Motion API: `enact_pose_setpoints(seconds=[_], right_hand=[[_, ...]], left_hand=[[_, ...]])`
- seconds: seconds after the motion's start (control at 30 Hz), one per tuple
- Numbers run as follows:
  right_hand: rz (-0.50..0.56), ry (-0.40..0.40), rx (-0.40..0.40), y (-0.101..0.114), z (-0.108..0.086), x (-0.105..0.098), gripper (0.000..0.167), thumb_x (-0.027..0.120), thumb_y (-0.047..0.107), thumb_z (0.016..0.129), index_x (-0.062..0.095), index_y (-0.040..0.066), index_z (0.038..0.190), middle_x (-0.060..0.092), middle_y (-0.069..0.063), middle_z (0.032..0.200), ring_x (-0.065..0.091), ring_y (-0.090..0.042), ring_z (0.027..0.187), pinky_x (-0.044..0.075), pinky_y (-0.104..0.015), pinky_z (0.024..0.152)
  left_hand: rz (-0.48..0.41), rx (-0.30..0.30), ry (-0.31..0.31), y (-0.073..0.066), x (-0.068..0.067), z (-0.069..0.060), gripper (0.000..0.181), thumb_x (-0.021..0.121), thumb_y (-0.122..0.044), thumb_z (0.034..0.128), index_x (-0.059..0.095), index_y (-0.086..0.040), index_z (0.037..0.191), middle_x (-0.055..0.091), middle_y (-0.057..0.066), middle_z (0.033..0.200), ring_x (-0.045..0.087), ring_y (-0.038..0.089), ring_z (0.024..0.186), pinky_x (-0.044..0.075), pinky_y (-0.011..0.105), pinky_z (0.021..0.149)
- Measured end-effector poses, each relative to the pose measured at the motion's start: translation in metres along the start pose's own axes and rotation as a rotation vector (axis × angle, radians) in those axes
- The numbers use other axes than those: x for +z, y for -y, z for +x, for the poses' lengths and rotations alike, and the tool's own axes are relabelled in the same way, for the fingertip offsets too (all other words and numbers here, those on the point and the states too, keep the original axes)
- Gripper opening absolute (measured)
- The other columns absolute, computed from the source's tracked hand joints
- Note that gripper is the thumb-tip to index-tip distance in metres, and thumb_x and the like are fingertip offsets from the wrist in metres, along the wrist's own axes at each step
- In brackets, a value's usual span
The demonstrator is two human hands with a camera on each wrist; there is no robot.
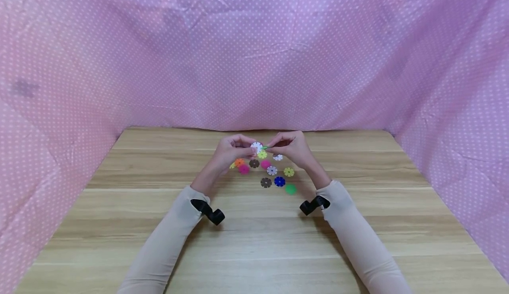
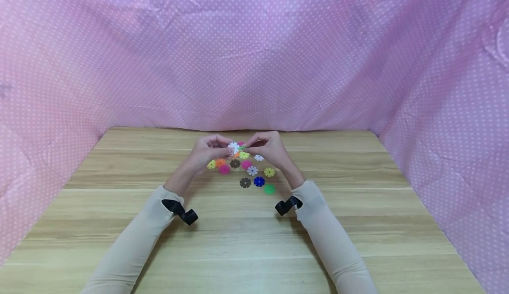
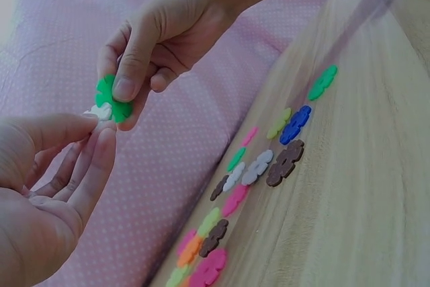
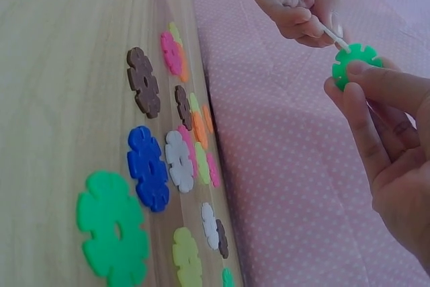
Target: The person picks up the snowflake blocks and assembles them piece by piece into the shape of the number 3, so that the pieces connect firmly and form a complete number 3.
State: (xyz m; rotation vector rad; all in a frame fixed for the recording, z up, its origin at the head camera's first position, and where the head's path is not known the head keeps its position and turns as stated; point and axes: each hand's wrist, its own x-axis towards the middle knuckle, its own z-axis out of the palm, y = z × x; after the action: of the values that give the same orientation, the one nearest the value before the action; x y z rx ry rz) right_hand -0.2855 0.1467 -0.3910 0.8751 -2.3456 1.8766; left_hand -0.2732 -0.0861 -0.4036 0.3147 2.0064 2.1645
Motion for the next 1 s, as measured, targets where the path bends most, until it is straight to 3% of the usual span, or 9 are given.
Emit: enact_pose_setpoints(seconds=[0.17,0.4,0.63,0.87,1.0], right_hand=[[-0.01,-0.008,-0.018,0.0,-0.0006,0.0004,0.009,0.077,-0.009,0.083,0.078,-0.002,0.088,0.073,-0.029,0.09,0.07,-0.026,0.066,0.063,-0.04,0.063],[-0.017,-0.019,-0.033,0.001,-0.001,0.0017,0.019,0.077,-0.012,0.082,0.08,0.006,0.084,0.073,-0.029,0.088,0.069,-0.038,0.068,0.062,-0.037,0.061],[0.005,-0.031,-0.031,0.0019,-0.001,0.0042,0.005,0.078,-0.007,0.084,0.077,-0.007,0.089,0.074,-0.025,0.088,0.071,-0.017,0.065,0.063,-0.037,0.062],[0.021,-0.031,-0.029,0.0019,-0.0001,0.0095,0.007,0.077,-0.008,0.084,0.075,-0.011,0.089,0.074,-0.025,0.087,0.072,-0.015,0.064,0.062,-0.029,0.06],[0.039,-0.042,0.003,0.0009,-0.0004,0.0094,0.006,0.077,-0.008,0.084,0.076,-0.008,0.089,0.075,-0.023,0.088,0.073,-0.018,0.067,0.061,-0.025,0.061]], left_hand=[[0.008,0.018,-0.01,-0.0017,0.0023,-0.0011,0.026,0.073,0.006,0.0884,0.067,0.01,0.113,0.073,0.009,0.094,0.073,0.015,0.076,0.055,0.059,0.095],[-0.01,0.003,-0.028,-0.0029,0.0044,-0.0024,0.025,0.072,0.008,0.0886,0.068,0.01,0.113,0.075,0.003,0.09,0.073,0.014,0.073,0.063,0.044,0.085],[-0.051,0.012,-0.036,-0.0034,0.0041,-0.003,0.025,0.072,0.009,0.0884,0.067,0.013,0.112,0.074,0.006,0.089,0.073,0.015,0.07,0.064,0.03,0.073],[-0.042,0.014,-0.053,-0.004,0.0047,-0.0043,0.026,0.072,0.009,0.0885,0.066,0.014,0.114,0.073,0.003,0.089,0.073,0.016,0.071,0.064,0.031,0.073],[-0.036,0.009,-0.049,-0.006,0.0052,-0.0045,0.026,0.071,0.008,0.0891,0.066,0.013,0.114,0.072,0.006,0.092,0.073,0.015,0.074,0.064,0.03,0.075]])
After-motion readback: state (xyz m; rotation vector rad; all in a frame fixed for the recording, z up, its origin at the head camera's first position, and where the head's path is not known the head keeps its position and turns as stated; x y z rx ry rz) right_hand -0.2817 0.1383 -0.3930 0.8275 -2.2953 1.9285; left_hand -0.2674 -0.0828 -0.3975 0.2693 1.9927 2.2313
